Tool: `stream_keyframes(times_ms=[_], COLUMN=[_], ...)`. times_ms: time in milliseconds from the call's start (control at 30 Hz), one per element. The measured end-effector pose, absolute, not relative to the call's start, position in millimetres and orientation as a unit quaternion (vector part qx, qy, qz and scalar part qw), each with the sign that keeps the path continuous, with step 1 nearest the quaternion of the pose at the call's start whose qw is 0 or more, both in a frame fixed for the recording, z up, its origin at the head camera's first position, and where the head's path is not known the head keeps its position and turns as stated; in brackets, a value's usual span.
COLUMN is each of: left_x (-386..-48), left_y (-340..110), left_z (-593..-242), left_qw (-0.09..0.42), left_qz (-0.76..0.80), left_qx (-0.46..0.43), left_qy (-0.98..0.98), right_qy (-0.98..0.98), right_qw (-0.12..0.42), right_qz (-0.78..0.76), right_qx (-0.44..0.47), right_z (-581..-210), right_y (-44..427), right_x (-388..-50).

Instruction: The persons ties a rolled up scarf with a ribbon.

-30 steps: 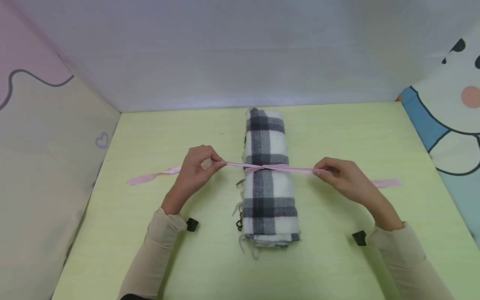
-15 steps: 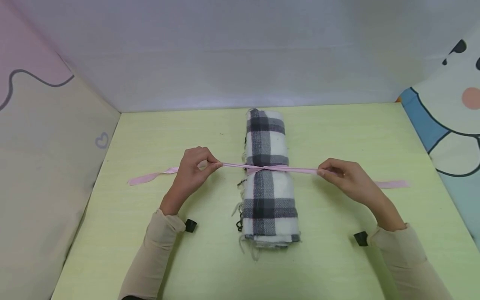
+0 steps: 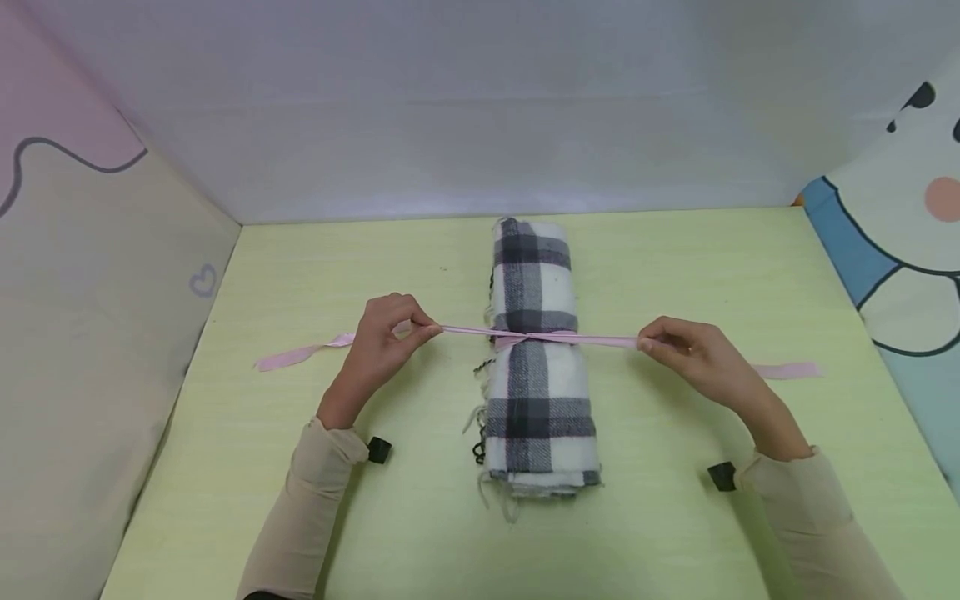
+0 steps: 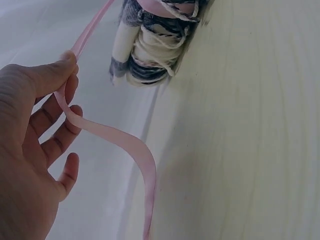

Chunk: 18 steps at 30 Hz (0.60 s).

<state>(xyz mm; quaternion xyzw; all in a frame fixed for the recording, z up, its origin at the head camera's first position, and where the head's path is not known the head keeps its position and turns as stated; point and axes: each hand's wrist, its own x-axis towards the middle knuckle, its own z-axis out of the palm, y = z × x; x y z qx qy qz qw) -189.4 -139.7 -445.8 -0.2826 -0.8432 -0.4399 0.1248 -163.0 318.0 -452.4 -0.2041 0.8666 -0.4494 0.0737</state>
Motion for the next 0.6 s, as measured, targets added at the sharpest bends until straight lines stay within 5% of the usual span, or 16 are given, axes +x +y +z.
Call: stream_keyframes(times_ms=[600], left_x=[-181.8], left_y=[-233.4], left_z=[-411.0], left_qw=[-0.114], left_qz=[-0.414], left_qx=[-0.123], left_qy=[-0.895], right_qy=[0.881], right_qw=[0.178], right_qz=[-0.408], right_qx=[-0.157], right_z=[-447.4], right_y=[371.9], right_x=[-183.2])
